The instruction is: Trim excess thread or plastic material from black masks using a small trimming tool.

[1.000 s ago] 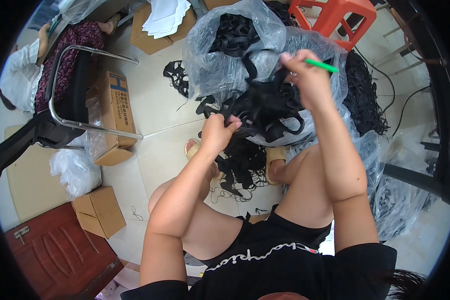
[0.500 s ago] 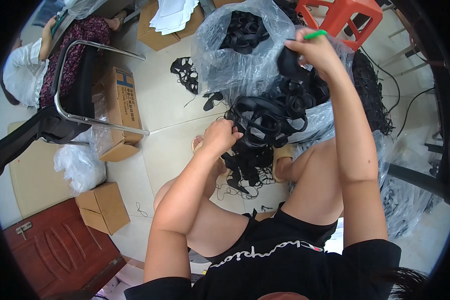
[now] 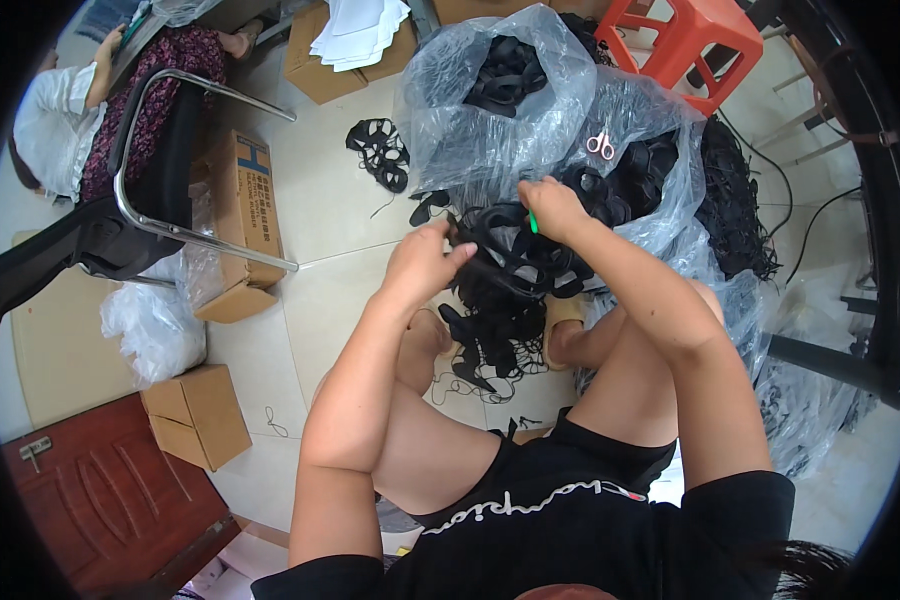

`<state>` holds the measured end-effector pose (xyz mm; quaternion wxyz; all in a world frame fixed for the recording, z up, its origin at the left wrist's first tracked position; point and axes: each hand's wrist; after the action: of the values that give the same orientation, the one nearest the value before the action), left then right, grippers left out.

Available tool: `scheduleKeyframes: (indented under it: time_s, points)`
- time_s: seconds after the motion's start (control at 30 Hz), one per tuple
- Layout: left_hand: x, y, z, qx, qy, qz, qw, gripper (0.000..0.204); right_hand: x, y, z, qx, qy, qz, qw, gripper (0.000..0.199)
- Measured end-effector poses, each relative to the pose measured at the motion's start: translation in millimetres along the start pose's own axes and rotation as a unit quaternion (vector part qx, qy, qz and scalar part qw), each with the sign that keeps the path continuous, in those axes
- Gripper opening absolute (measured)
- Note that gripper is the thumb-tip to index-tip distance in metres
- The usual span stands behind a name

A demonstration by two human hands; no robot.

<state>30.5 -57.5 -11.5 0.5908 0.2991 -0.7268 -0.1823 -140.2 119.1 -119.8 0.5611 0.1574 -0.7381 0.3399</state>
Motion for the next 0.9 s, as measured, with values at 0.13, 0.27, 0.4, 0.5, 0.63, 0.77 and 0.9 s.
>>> scheduleKeyframes:
  time_s: [0.13,0.27,0.4,0.5,0.63,0.77,0.9]
  points:
    - [-3.8,-4.0,5.1,0.041,0.201,-0.076,0.976,0.066,15.2,1.3,-0.6,0.028,0.047,0.069,0.996,0.017]
    - [-26.6,-26.1,14.0,-0.036,0.148,-0.117,0.981,0.082,94.3,-38.7,-11.0,0.087,0.005,0.256,0.963,0.015]
    - [-24.9,32.8,19.3,0.009,0.037,-0.460,0.887,0.064,141.6,-47.0,-42.6,0.095,-0.027,0.429,0.898,0.020]
    - [-27.9,31.5,32.0,0.033,0.061,-0.574,0.816,0.045,152.1,-51.2,-57.3,0.079,0.022,0.506,0.858,0.019]
    - [-15.1,27.2,38.3,-0.026,0.170,-0.635,0.753,0.024,148.3,-27.4,-62.0,0.025,0.095,0.495,0.863,0.019]
    - [-2.2,33.0,31.4,-0.069,0.197,-0.658,0.724,0.032,140.0,-22.5,-72.0,0.005,0.085,0.386,0.919,0.021]
    - [-3.0,35.8,26.9,-0.044,0.127,-0.640,0.757,0.032,139.8,-45.8,-71.2,0.034,0.159,0.446,0.880,0.026]
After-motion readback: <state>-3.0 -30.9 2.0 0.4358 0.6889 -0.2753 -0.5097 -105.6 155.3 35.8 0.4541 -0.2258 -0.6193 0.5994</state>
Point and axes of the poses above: each hand's wrist, its own z-axis towards the middle knuckle, its own x-axis out of the back of the hand, y = z × x, and after that the axes turned 12 degrees about -x, right-handed
